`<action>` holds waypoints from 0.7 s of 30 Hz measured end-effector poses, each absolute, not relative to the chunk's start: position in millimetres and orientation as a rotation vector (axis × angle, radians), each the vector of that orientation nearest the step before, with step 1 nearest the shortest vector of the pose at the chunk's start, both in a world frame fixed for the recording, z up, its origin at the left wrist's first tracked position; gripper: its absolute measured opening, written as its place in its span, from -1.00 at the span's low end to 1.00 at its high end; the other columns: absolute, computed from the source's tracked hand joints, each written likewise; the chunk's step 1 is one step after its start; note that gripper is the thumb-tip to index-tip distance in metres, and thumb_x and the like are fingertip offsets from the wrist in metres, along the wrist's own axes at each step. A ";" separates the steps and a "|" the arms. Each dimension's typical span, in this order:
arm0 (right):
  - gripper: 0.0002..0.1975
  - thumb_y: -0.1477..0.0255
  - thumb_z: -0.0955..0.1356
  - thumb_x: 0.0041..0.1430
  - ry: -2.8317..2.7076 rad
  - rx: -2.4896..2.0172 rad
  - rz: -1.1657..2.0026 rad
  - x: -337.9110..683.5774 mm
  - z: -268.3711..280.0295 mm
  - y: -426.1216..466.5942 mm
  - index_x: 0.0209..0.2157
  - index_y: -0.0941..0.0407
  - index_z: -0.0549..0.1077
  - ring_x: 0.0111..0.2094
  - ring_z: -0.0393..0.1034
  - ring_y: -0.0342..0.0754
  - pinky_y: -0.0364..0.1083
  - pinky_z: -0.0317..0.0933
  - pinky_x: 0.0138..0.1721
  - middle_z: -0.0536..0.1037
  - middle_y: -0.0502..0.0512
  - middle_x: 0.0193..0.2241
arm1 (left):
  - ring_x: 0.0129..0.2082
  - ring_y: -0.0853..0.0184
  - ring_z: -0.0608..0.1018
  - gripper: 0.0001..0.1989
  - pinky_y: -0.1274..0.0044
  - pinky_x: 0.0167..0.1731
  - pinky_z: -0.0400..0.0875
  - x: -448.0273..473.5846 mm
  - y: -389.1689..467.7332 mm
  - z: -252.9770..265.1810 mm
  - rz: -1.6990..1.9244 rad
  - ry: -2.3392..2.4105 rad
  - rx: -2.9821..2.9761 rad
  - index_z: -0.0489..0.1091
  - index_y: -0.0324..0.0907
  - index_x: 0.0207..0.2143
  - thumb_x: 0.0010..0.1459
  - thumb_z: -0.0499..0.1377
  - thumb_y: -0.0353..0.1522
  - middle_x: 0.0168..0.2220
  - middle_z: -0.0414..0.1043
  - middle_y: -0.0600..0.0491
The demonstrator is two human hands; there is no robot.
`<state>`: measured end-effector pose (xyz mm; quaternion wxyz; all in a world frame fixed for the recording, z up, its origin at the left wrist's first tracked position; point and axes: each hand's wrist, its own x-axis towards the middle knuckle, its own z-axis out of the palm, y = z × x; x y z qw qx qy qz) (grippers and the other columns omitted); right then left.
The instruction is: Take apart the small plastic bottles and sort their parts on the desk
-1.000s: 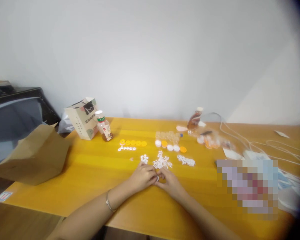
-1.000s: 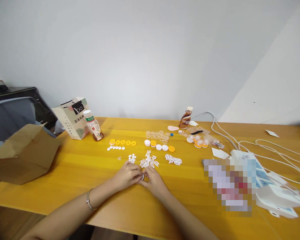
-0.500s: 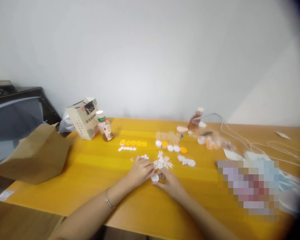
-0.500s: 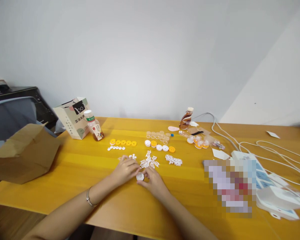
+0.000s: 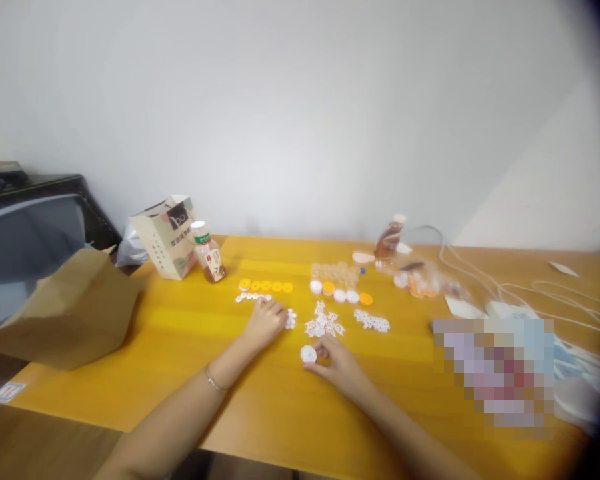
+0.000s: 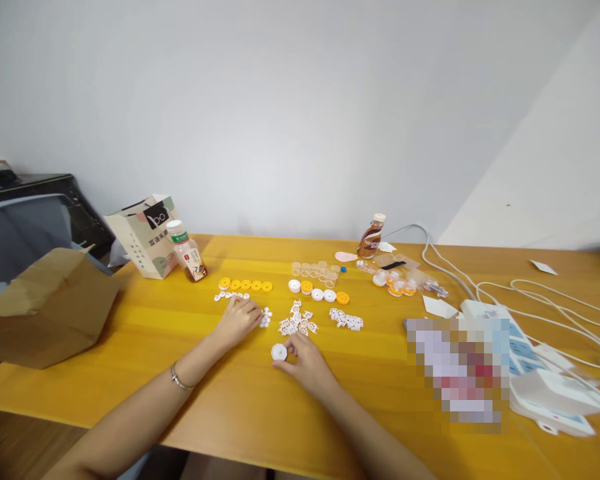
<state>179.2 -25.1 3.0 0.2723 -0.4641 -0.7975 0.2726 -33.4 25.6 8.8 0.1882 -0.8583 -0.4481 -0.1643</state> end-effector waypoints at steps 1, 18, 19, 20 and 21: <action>-0.81 0.35 0.41 -0.09 -2.148 -1.250 0.734 179.3 2.8 -25.0 -0.48 0.10 0.31 -0.39 0.26 -0.08 -0.13 0.15 -0.38 0.40 0.01 -0.47 | -0.38 0.30 0.38 -0.77 0.38 -0.27 0.04 -33.0 24.8 8.5 -0.450 -1.255 -2.418 0.38 -0.22 -0.48 0.20 0.01 -0.40 -0.45 0.38 0.01; -0.81 0.34 0.41 -0.10 -2.126 -1.223 0.729 180.3 -1.3 -24.0 -0.45 0.10 0.35 -0.42 0.28 -0.09 -0.14 0.16 -0.41 0.40 -0.01 -0.48 | -0.32 0.42 0.40 -0.78 0.55 -0.26 0.14 -19.4 -1.7 23.3 -0.626 -0.824 -2.938 0.33 -0.18 -0.33 0.22 -0.02 -0.25 -0.35 0.39 0.07; -0.81 0.34 0.41 -0.09 -2.125 -1.218 0.729 180.3 -1.6 -23.9 -0.45 0.09 0.35 -0.42 0.28 -0.09 -0.14 0.16 -0.41 0.40 -0.02 -0.48 | -0.31 0.42 0.40 -0.78 0.55 -0.26 0.15 -18.4 -2.5 23.4 -0.616 -0.781 -2.963 0.32 -0.18 -0.32 0.22 -0.02 -0.25 -0.33 0.39 0.07; -0.82 0.34 0.41 -0.09 -2.126 -1.214 0.729 180.3 -1.9 -23.7 -0.44 0.09 0.35 -0.42 0.28 -0.09 -0.14 0.16 -0.41 0.40 -0.02 -0.48 | -0.31 0.42 0.40 -0.78 0.55 -0.26 0.15 -17.4 -3.0 23.2 -0.605 -0.751 -2.974 0.32 -0.18 -0.31 0.23 -0.02 -0.25 -0.33 0.39 0.07; -0.82 0.34 0.41 -0.09 -2.128 -1.212 0.728 180.4 -2.2 -23.6 -0.44 0.09 0.35 -0.42 0.27 -0.09 -0.14 0.16 -0.41 0.40 -0.02 -0.48 | -0.31 0.42 0.40 -0.78 0.55 -0.26 0.16 -16.6 -3.2 22.8 -0.593 -0.730 -2.972 0.32 -0.19 -0.31 0.24 -0.03 -0.26 -0.33 0.39 0.06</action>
